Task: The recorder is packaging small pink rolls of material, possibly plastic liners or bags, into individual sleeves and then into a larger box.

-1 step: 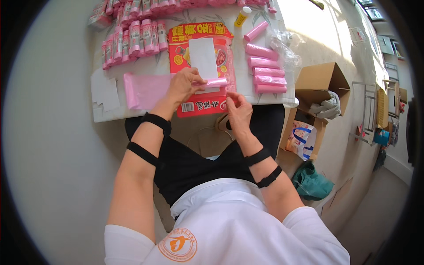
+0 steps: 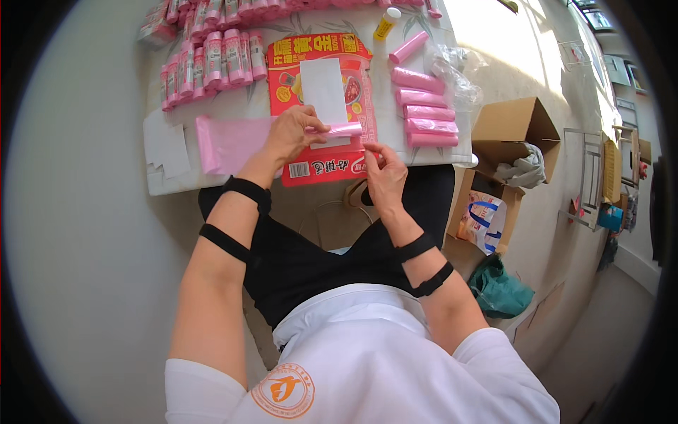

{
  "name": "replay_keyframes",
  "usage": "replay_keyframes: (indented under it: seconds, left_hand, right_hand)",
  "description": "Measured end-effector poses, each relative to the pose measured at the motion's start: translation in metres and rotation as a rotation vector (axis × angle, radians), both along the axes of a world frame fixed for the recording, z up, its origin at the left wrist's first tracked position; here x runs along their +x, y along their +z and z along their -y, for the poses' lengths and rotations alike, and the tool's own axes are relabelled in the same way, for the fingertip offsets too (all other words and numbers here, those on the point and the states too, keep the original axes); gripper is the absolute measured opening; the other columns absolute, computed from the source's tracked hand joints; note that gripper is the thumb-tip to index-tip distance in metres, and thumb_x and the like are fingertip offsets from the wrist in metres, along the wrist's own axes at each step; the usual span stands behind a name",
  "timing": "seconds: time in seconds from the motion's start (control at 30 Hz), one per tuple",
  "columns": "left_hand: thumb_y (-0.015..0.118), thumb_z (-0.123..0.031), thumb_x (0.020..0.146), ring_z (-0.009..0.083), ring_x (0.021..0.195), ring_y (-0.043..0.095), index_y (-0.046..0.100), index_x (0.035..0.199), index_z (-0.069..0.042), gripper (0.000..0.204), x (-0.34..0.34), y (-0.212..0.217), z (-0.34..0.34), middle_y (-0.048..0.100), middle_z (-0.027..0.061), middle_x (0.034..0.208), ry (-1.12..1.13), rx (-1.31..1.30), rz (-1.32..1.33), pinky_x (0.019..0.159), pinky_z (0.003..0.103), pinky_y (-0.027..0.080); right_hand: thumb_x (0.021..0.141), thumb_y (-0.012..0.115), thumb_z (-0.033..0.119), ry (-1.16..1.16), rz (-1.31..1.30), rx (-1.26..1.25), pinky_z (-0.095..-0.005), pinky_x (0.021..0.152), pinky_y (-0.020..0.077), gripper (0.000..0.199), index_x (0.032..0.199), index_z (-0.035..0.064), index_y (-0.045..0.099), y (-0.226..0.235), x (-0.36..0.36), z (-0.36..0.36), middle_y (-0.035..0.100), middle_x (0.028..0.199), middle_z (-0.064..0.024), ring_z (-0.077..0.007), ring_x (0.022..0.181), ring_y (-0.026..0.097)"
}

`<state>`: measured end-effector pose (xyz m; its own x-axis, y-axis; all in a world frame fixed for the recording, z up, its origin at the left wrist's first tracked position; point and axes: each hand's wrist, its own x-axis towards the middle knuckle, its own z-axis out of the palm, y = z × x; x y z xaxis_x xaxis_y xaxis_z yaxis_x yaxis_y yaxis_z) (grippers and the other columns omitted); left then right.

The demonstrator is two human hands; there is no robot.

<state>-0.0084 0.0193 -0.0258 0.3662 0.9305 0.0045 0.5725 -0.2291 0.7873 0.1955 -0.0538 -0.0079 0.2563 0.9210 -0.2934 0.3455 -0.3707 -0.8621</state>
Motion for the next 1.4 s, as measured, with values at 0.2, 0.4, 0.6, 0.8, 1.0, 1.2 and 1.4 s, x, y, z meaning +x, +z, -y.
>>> replay_keyframes:
  seconds: [0.2, 0.4, 0.6, 0.8, 1.0, 1.2, 1.4]
  left_hand:
    - [0.077, -0.007, 0.072, 0.0111, 0.062, 0.055, 0.073, 0.093, -0.008, 0.021, 0.002, 0.002, -0.015, 0.055, 0.0013, 0.075, 0.028, -0.384, 0.088, 0.058, 0.026, 0.046]
    - [0.075, -0.012, 0.075, 0.0194, 0.071, 0.062, 0.073, 0.091, -0.006, 0.017, 0.002, 0.005, -0.024, 0.061, 0.0076, 0.08, 0.014, -0.422, 0.076, 0.066, 0.031, 0.048]
    - [0.068, -0.009, 0.082, 0.0099, 0.073, 0.053, 0.072, 0.093, -0.005, 0.012, -0.004, -0.013, -0.031, 0.052, 0.001, 0.08, 0.005, -0.365, 0.1, 0.066, 0.025, 0.044]
    - [0.07, -0.009, 0.076, 0.0213, 0.084, 0.055, 0.069, 0.097, -0.007, 0.021, 0.012, 0.0, -0.016, 0.057, 0.0057, 0.089, 0.121, 0.185, -0.352, 0.076, 0.032, 0.045]
    - [0.066, -0.006, 0.071, 0.0248, 0.092, 0.055, 0.063, 0.101, -0.005, 0.03, 0.048, 0.009, 0.026, 0.058, 0.0059, 0.094, 0.264, 0.456, -0.499, 0.079, 0.038, 0.046]
    - [0.068, 0.002, 0.066, 0.0256, 0.088, 0.057, 0.064, 0.093, -0.003, 0.028, 0.027, -0.001, -0.004, 0.059, 0.0087, 0.09, 0.141, 0.259, -0.291, 0.073, 0.036, 0.05]
    - [0.067, 0.004, 0.069, 0.0303, 0.084, 0.059, 0.065, 0.086, 0.0, 0.018, 0.016, 0.0, -0.031, 0.059, 0.0112, 0.087, 0.08, -0.08, -0.228, 0.073, 0.037, 0.05]
  right_hand:
    - [0.074, 0.06, 0.001, 0.659, 0.469, 0.727, -0.0335, 0.07, 0.0507, 0.02, 0.093, 0.0014, 0.064, 0.001, 0.002, -0.042, 0.058, 0.092, -0.0084, -0.0243, 0.082, 0.06]
    - [0.071, 0.058, 0.006, 0.897, 0.717, 0.867, -0.0322, 0.072, 0.0485, 0.028, 0.097, -0.0033, 0.061, -0.015, -0.003, -0.058, 0.053, 0.094, -0.0087, -0.022, 0.084, 0.055]
    - [0.071, 0.058, 0.008, 0.876, 0.836, 0.961, -0.0311, 0.07, 0.0462, 0.026, 0.093, -0.0052, 0.061, -0.02, -0.009, -0.066, 0.052, 0.088, -0.0083, -0.0211, 0.081, 0.054]
    - [0.071, 0.057, 0.006, 0.853, 0.742, 0.938, -0.032, 0.071, 0.0453, 0.022, 0.09, -0.0044, 0.061, -0.026, -0.012, -0.078, 0.052, 0.086, -0.0091, -0.0216, 0.081, 0.053]
    - [0.072, 0.056, 0.006, 0.856, 0.667, 0.868, -0.0336, 0.074, 0.045, 0.021, 0.09, -0.0038, 0.061, -0.027, -0.015, -0.086, 0.054, 0.089, -0.0105, -0.0242, 0.083, 0.053]
    - [0.073, 0.061, 0.004, 0.899, 0.419, 0.689, -0.0345, 0.079, 0.0461, 0.023, 0.095, -0.0012, 0.061, -0.024, -0.008, -0.1, 0.056, 0.095, -0.0115, -0.0281, 0.091, 0.054]
    - [0.074, 0.061, 0.005, 0.81, 0.579, 0.758, -0.0341, 0.075, 0.0468, 0.019, 0.092, -0.0013, 0.06, -0.009, -0.007, -0.092, 0.055, 0.092, -0.01, -0.0256, 0.089, 0.053]
